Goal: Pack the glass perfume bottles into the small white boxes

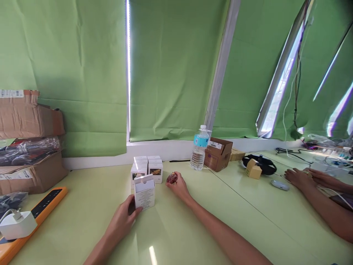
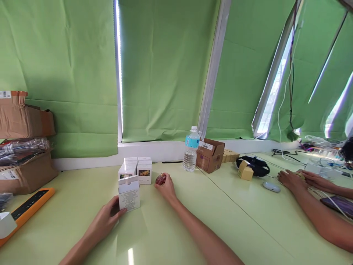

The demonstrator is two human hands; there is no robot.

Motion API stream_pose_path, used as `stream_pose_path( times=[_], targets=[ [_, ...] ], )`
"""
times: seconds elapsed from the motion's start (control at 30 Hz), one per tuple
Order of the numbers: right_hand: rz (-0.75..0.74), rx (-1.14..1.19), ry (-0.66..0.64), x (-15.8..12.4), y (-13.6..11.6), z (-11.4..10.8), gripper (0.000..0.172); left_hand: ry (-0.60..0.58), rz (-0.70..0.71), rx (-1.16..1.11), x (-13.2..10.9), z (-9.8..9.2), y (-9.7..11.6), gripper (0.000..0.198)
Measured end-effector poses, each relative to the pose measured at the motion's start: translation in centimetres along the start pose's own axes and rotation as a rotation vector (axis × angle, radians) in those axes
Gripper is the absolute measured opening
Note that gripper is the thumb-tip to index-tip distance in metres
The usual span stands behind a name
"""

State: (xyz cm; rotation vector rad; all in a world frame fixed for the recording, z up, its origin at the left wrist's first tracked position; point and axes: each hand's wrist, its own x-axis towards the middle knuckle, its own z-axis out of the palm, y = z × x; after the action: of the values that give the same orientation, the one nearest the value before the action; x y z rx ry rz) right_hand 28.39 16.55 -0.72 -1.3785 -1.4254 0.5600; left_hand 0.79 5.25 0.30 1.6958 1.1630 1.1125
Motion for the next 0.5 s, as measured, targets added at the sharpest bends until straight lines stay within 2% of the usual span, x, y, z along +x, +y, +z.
stream_pose_path(
  times=[0.27,0.5],
  targets=[
    [-0.048,0.088,-0.191,-7.2,-3.9,0.3,0.065,0.040,0.021,-0.017,-0.1,0.1,-0.2,0.043],
    [0.030,0.112,-0.277,-12.4,-7.0,0.8,0.069,0.057,0.041,0.106,-0.1,0.2,-1.2,0.042]
  ],
)
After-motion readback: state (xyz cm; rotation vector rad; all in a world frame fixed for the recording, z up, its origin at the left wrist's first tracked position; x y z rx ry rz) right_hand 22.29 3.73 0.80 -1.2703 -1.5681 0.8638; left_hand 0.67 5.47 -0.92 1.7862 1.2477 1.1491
